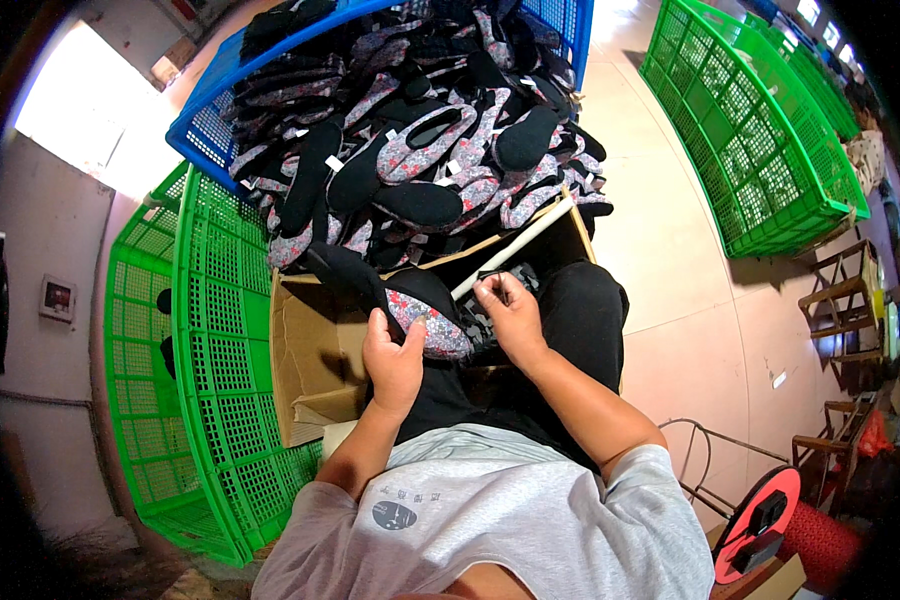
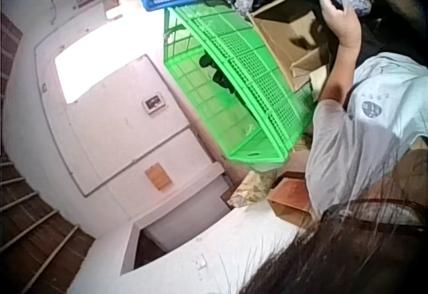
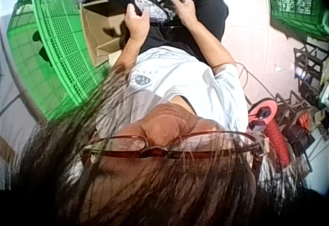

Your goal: The person sits on a chair and assembles floral-patterned slippers by hand. They pick up a slipper upper and a black sole from a blue crate, align the parts, and press them together to attach them. The person handles the items one at a time, inspecting the fit before placing the finished slipper into a cardboard box on their lap.

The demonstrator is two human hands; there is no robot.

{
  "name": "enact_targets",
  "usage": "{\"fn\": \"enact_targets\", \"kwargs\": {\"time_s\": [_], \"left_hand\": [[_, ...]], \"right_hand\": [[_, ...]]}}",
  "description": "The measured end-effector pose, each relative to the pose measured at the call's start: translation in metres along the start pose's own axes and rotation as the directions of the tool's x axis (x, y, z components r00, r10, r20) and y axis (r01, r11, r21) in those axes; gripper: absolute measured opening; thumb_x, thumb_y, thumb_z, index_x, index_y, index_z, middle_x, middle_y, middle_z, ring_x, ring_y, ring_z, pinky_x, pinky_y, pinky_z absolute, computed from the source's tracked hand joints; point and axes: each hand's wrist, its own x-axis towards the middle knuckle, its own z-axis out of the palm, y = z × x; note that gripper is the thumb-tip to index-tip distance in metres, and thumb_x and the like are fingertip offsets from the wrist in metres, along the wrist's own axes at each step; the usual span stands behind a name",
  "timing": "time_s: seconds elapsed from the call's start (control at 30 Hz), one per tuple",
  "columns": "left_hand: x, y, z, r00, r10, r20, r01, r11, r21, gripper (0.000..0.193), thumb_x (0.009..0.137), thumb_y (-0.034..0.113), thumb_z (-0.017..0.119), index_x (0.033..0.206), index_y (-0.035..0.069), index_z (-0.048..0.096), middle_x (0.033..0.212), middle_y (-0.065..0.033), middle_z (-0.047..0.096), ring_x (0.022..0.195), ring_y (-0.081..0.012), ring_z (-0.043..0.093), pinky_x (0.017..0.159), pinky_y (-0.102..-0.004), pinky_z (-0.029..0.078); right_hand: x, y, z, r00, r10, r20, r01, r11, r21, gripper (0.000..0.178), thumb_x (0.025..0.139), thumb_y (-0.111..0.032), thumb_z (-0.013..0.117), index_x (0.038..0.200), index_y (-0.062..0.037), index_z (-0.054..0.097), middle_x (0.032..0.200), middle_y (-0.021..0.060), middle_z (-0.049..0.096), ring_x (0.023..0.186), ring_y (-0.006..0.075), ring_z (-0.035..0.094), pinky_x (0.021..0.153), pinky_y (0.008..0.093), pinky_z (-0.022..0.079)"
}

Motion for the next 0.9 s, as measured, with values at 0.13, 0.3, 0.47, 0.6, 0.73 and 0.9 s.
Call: {"fn": "enact_targets", "kwargs": {"time_s": [0.13,0.3,0.47,0.6,0.73,0.9], "left_hand": [[0.001,0.004,-0.003,1.000,-0.021,-0.011,0.020,0.998,-0.052,0.030,0.081,0.010,0.074,0.082,0.001,0.046,0.071,-0.0135,0.052,0.063,-0.0254,0.048,0.061,-0.0382,0.043],[0.004,-0.006,-0.012,0.999,0.015,-0.028,-0.016,0.999,-0.029,0.029,0.083,0.012,0.075,0.083,0.001,0.049,0.069,-0.0113,0.054,0.061,-0.0220,0.048,0.060,-0.0363,0.044],[0.009,0.006,-0.019,1.000,-0.016,0.013,0.018,0.989,-0.145,0.019,0.092,0.012,0.068,0.088,0.002,0.052,0.080,-0.0031,0.060,0.072,-0.0099,0.052,0.066,-0.0277,0.046],[0.014,0.021,-0.011,0.985,-0.044,0.164,0.098,0.937,-0.335,0.011,0.098,0.010,0.061,0.098,0.002,0.054,0.094,-0.0023,0.062,0.085,-0.0068,0.055,0.077,-0.0251,0.047],[0.020,0.039,0.016,0.924,-0.056,0.377,0.331,0.611,-0.720,0.017,0.099,0.009,0.056,0.115,0.004,0.052,0.111,-0.0045,0.061,0.101,-0.0114,0.058,0.092,-0.0287,0.045],[0.018,0.031,0.059,0.795,-0.098,0.598,0.604,0.211,-0.769,0.021,0.101,0.017,0.054,0.121,0.011,0.051,0.116,-0.0037,0.061,0.105,-0.0156,0.059,0.091,-0.0355,0.049]], "right_hand": [[0.006,0.003,-0.017,0.999,0.002,-0.050,-0.012,0.980,-0.197,0.013,0.097,-0.013,0.064,0.103,-0.0025,0.062,0.093,0.0004,0.061,0.081,0.0066,0.051,0.077,0.0228,0.043],[-0.001,-0.016,-0.009,0.997,-0.071,-0.009,0.064,0.938,-0.340,0.017,0.093,-0.011,0.068,0.106,-0.0020,0.062,0.100,0.0024,0.064,0.089,0.0074,0.055,0.084,0.0260,0.047],[-0.011,-0.006,-0.029,0.946,0.092,0.312,-0.011,0.968,-0.252,0.026,0.095,-0.013,0.065,0.116,0.0016,0.063,0.121,0.0094,0.063,0.110,0.0153,0.059,0.098,0.0305,0.045],[-0.029,-0.040,-0.022,0.919,-0.054,0.391,0.090,0.993,-0.075,0.041,0.092,-0.019,0.068,0.126,0.0015,0.059,0.132,0.0124,0.059,0.120,0.0186,0.055,0.104,0.0336,0.042],[-0.044,-0.069,-0.035,0.928,-0.159,0.338,0.243,0.944,-0.224,0.057,0.088,-0.024,0.073,0.135,0.0023,0.053,0.133,0.0114,0.056,0.121,0.0189,0.054,0.106,0.0340,0.041],[-0.045,-0.096,-0.040,0.979,-0.203,0.038,0.202,0.902,-0.381,0.042,0.087,-0.014,0.072,0.124,0.0024,0.061,0.110,0.0092,0.069,0.100,0.0149,0.064,0.092,0.0290,0.049]]}}
